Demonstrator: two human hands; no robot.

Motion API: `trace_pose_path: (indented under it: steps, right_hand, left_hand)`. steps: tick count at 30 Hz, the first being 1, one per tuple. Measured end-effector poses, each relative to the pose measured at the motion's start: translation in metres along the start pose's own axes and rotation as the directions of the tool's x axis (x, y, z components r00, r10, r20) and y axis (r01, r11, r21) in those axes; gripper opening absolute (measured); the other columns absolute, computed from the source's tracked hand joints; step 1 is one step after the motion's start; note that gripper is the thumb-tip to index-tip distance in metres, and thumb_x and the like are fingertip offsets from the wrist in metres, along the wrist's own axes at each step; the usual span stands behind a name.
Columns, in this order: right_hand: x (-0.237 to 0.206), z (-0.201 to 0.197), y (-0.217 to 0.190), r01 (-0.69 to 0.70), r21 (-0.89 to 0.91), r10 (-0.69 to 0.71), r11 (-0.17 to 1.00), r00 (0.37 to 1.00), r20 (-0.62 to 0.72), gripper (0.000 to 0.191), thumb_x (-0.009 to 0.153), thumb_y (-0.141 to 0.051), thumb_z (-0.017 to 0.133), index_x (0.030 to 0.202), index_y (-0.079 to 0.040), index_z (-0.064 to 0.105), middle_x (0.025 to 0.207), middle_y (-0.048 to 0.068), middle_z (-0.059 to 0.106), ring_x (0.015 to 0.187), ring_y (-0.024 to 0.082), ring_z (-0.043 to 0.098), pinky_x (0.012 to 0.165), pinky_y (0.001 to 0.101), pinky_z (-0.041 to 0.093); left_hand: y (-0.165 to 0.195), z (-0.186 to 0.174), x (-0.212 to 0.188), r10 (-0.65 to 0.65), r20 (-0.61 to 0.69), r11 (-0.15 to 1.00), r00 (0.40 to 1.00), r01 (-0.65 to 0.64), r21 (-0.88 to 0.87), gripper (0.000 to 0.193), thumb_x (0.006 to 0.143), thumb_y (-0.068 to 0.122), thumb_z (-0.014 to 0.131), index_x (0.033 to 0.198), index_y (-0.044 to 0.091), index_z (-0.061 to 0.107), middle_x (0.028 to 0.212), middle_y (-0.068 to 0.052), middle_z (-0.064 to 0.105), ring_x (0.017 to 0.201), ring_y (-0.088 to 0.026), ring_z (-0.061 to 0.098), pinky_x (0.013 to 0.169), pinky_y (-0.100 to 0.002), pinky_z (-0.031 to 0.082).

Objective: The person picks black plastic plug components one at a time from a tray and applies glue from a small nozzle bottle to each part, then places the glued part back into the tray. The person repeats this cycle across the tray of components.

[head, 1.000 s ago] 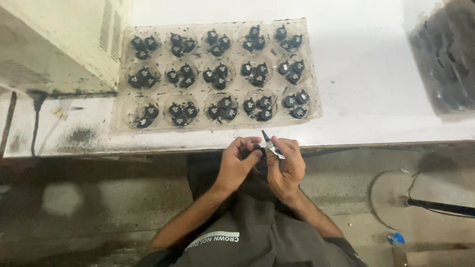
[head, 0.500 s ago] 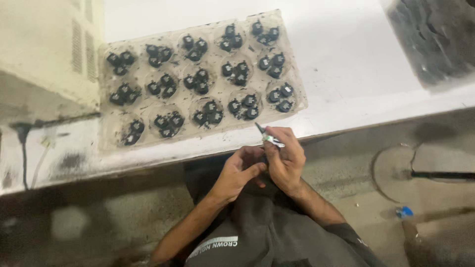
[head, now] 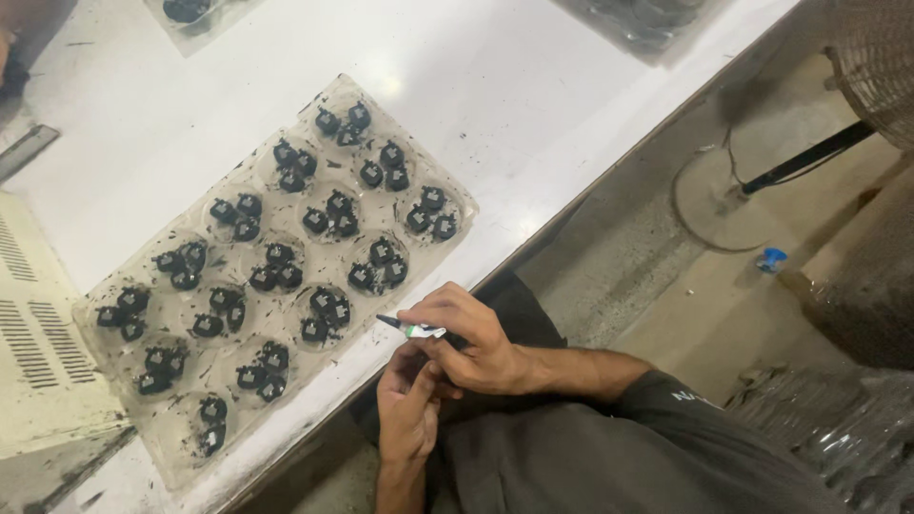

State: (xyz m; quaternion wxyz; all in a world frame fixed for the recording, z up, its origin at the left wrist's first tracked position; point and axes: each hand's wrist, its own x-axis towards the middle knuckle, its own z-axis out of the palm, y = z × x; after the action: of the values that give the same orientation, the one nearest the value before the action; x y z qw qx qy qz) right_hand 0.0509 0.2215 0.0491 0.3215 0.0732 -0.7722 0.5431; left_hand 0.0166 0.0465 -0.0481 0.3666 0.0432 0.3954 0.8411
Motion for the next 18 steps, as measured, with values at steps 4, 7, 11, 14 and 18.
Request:
trace_pose_path:
  steps: [4, 7, 11, 14, 18]
  right_hand:
    - [0.003, -0.005, 0.001, -0.008, -0.026, 0.008, 1.0, 1.0, 0.002, 0.042, 0.092, 0.008, 0.067, 0.132, -0.001, 0.064, 0.115, 0.014, 0.07, 0.103, 0.026, 0.067, 0.089, 0.0363, 0.056]
    - [0.005, -0.001, -0.002, -0.024, -0.02, 0.024, 1.0, 1.0, -0.001, 0.042, 0.091, 0.01, 0.067, 0.131, -0.002, 0.065, 0.114, 0.014, 0.069, 0.102, 0.026, 0.067, 0.086, 0.0349, 0.056]
    - [0.011, 0.008, -0.008, 0.001, -0.056, 0.0, 0.998, 1.0, 0.02, 0.041, 0.089, 0.011, 0.072, 0.127, -0.003, 0.066, 0.112, 0.013, 0.069, 0.101, 0.026, 0.066, 0.086, 0.035, 0.055]
    - [0.016, 0.016, -0.013, 0.048, -0.04, -0.046, 0.998, 0.997, 0.062, 0.039, 0.09, 0.013, 0.07, 0.126, -0.002, 0.065, 0.113, 0.014, 0.068, 0.105, 0.028, 0.066, 0.089, 0.0365, 0.054]
    - [0.017, 0.032, -0.024, 0.043, -0.053, -0.035, 0.998, 0.989, 0.142, 0.035, 0.09, 0.013, 0.071, 0.122, 0.0, 0.066, 0.115, 0.015, 0.069, 0.104, 0.029, 0.067, 0.09, 0.0363, 0.055]
  left_hand:
    - [-0.002, 0.0, 0.002, -0.004, -0.005, 1.0, 1.0, 0.004, -0.003, 0.04, 0.097, 0.005, 0.068, 0.134, -0.004, 0.055, 0.116, -0.015, 0.068, 0.093, -0.022, 0.071, 0.068, -0.034, 0.065]
    - [0.007, 0.0, 0.001, 0.001, -0.068, 1.0, 0.998, -0.001, -0.007, 0.043, 0.095, 0.006, 0.066, 0.136, -0.003, 0.054, 0.117, -0.015, 0.068, 0.093, -0.022, 0.071, 0.065, -0.033, 0.064]
    - [0.032, -0.003, 0.003, 0.076, -0.097, 0.997, 0.992, -0.077, -0.007, 0.043, 0.098, 0.005, 0.065, 0.138, -0.006, 0.055, 0.119, -0.015, 0.068, 0.102, -0.021, 0.07, 0.066, -0.034, 0.065]
    - [0.055, -0.011, 0.003, 0.149, -0.107, 0.987, 0.983, -0.154, -0.043, 0.043, 0.1, 0.004, 0.064, 0.141, -0.004, 0.055, 0.12, -0.014, 0.067, 0.105, -0.022, 0.069, 0.067, -0.033, 0.065]
    - [0.082, -0.021, -0.003, 0.225, -0.137, 0.971, 0.965, -0.233, -0.045, 0.043, 0.102, 0.005, 0.066, 0.144, 0.001, 0.056, 0.122, -0.009, 0.066, 0.11, -0.018, 0.067, 0.07, -0.032, 0.066]
